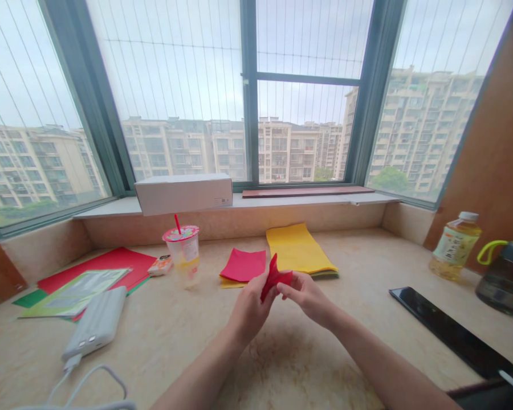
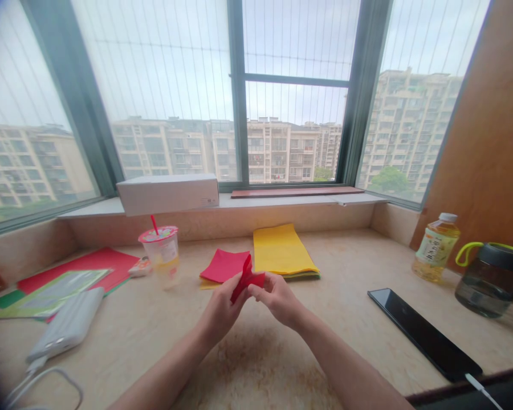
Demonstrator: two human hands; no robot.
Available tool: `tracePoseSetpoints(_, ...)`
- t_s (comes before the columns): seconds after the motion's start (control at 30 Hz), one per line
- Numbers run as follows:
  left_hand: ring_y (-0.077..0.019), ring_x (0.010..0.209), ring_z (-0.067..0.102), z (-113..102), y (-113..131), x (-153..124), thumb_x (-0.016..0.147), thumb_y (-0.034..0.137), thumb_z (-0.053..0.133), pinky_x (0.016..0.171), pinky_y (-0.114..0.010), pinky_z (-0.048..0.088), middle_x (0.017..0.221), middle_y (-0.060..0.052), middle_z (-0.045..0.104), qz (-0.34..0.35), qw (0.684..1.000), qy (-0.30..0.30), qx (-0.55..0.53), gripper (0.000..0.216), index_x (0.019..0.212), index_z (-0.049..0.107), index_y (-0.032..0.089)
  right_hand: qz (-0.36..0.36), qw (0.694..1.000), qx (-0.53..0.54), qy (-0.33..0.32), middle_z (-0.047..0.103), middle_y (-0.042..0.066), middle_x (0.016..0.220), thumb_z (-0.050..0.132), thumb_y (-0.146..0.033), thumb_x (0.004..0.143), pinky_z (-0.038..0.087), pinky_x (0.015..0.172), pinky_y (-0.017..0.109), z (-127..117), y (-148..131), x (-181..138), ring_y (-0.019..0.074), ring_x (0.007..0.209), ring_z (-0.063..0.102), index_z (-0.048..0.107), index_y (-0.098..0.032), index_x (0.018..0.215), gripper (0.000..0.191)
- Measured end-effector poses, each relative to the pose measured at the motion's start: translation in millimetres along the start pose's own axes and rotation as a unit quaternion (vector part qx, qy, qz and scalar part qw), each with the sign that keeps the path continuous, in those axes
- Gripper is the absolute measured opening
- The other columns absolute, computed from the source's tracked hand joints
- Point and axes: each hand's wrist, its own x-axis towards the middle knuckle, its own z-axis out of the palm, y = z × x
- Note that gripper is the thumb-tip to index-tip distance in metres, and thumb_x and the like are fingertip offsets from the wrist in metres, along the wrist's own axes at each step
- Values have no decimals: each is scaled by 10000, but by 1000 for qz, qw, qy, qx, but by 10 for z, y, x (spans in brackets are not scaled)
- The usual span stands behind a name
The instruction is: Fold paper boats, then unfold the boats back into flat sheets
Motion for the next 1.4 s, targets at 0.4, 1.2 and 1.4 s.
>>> tracePoseSetpoints(0.4,-140,541,612,77,-47,-65,948,424,494,533,-222,446,825,-54,744,-47,996,-73,-25,277,987,661,205,11,994,-30,105,731,62,936,778,-462,744,517,766,334,-149,62,73,192,803,666,684,-186,1071,438)
tracePoseSetpoints(1.2,-55,371,458,139,-109,-29,904,420,515,355,-166,349,674,2,657,-138,974,-94,-152,296,819,592,147,4,992,23,126,701,27,691,802,-521,683,456,671,281,-158,33,79,154,661,596,726,-160,726,371)
tracePoseSetpoints(1.4,-63,387,492,142,-142,-28,906,414,522,352,-167,376,714,-16,676,-126,975,-103,-154,299,814,609,144,-4,989,16,144,682,13,641,808,-539,660,442,640,278,-154,-18,75,142,614,572,733,-168,679,379)
